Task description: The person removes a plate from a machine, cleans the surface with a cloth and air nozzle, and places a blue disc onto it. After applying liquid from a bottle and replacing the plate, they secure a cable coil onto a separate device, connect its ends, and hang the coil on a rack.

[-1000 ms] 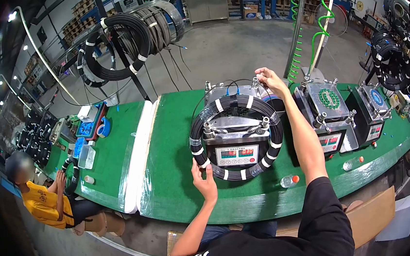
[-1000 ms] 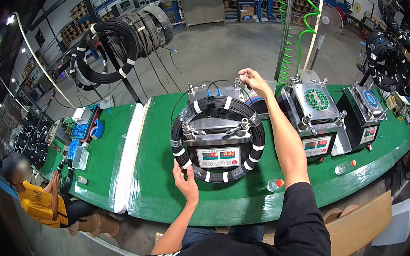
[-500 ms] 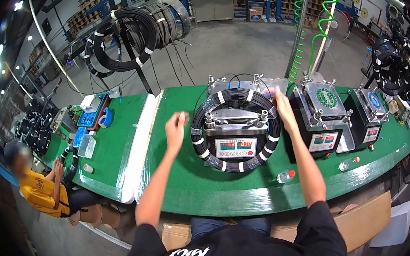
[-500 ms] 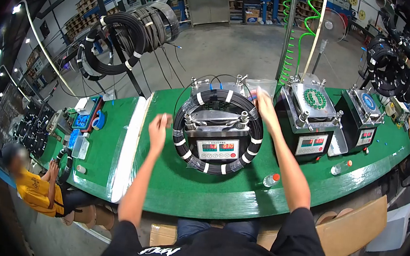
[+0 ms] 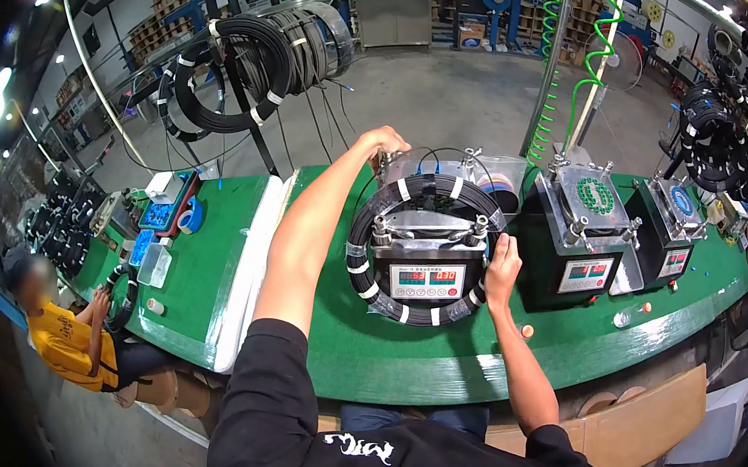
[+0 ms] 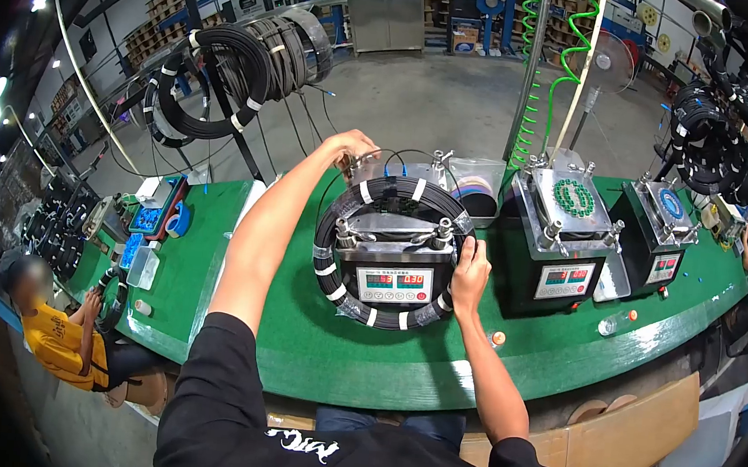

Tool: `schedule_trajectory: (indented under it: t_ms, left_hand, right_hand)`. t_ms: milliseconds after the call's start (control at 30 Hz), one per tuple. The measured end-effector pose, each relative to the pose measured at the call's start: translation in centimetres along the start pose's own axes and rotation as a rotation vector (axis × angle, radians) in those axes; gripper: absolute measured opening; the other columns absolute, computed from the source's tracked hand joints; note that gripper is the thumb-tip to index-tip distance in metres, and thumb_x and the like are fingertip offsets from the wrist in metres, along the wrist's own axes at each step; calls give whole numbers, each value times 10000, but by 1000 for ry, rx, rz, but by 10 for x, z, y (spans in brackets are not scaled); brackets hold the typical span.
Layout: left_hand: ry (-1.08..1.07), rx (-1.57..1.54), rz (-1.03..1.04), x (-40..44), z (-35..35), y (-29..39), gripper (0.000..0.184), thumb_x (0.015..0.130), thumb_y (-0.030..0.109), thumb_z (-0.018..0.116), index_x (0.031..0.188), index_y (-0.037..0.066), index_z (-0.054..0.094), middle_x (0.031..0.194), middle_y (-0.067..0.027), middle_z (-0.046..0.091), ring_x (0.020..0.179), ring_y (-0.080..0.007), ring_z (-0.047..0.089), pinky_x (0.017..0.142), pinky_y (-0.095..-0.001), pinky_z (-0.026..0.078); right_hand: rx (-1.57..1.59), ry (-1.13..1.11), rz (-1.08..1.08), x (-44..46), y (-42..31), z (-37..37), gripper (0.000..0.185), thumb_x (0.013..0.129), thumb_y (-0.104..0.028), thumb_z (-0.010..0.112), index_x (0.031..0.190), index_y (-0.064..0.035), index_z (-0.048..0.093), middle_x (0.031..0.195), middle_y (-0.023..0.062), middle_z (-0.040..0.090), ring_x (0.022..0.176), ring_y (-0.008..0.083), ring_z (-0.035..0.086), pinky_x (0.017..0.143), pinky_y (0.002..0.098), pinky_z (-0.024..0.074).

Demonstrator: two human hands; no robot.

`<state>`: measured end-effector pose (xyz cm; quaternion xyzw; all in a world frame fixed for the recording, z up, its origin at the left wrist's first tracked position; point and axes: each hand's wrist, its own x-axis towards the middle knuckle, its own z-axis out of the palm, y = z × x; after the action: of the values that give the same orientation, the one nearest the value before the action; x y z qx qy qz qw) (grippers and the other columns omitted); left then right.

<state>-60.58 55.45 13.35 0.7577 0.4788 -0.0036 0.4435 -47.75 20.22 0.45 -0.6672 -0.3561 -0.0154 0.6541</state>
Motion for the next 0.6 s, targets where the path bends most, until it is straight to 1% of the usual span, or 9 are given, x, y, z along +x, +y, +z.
schedule_trajectory:
  t_ms: [133, 233, 300, 367, 400, 433, 533, 567, 600]
  left_hand:
    - [172, -488, 13, 32, -14, -60, 320, 998, 249, 649, 1150, -31, 686, 1291, -258, 575, 1021, -456, 682, 693, -627, 650]
    - [168, -671, 19, 22, -11, -78, 337, 1038, 209, 574, 1290, -10, 616, 1267, -233, 582, 905, -378, 671, 743, -600, 652]
    - [168, -771, 128, -5, 0, -87, 355, 1048, 227, 570, 1353, 50, 606, 1178, -122, 694, 922, -271, 669, 829, -632, 591]
    - [268, -902, 136, -16, 13, -82, 295, 1044, 271, 590, 1256, 79, 666, 1097, -45, 732, 936, -212, 649, 882, -606, 529]
    - [315, -967, 139, -15, 19, -83, 275, 1043, 292, 601, 1207, 93, 696, 1057, -6, 752, 942, -182, 639, 908, -592, 498]
    - [277, -1072, 81, -11, 20, -80, 247, 1025, 360, 637, 1031, 132, 731, 999, 43, 753, 942, -146, 600, 924, -538, 429]
    - [324, -1070, 50, -10, 29, -76, 276, 990, 425, 686, 944, 154, 716, 942, 43, 748, 878, -145, 584, 808, -485, 443]
    - [309, -1065, 2, 15, 26, -92, 261, 940, 403, 765, 942, 145, 728, 919, 23, 742, 793, -125, 585, 726, -450, 458]
    - [349, -1071, 17, 9, 28, -88, 232, 930, 367, 784, 955, 142, 732, 911, 17, 741, 771, -120, 590, 711, -426, 469]
  right_hand:
    - [-10, -7, -3, 0, 4, 1, 462, 1114, -343, 442, 842, 30, 468, 635, 168, 393, 571, 242, 346, 554, 450, 288]
    - [-56, -43, 64, -1, 4, -3, 459, 1101, -379, 464, 928, 40, 540, 688, 214, 533, 610, 371, 474, 607, 475, 387]
    - [25, -7, 60, -3, 3, -2, 434, 1096, -369, 491, 963, 38, 560, 682, 161, 533, 607, 279, 473, 600, 436, 395]
    - [115, 47, 69, -5, -1, 0, 388, 1088, -345, 531, 1049, 37, 583, 694, 77, 533, 638, 145, 464, 594, 368, 404]
    - [125, 64, 89, -6, 0, 0, 379, 1089, -343, 532, 1100, 34, 570, 688, 64, 529, 623, 144, 457, 580, 359, 395]
    - [89, 56, 144, -13, 2, -1, 375, 1088, -332, 531, 1151, 36, 563, 748, 87, 572, 671, 171, 507, 630, 365, 429]
    - [112, 108, 147, -48, 17, 5, 424, 1081, -297, 532, 1324, 50, 527, 1067, 198, 668, 954, 294, 640, 888, 408, 490]
    - [128, 98, 185, -62, 19, 5, 481, 1073, -269, 539, 1413, 65, 478, 1308, 256, 604, 1198, 370, 590, 1064, 440, 416]
    - [121, 129, 145, -72, 23, 9, 527, 1058, -257, 565, 1455, 68, 440, 1354, 262, 575, 1243, 384, 566, 1087, 443, 403]
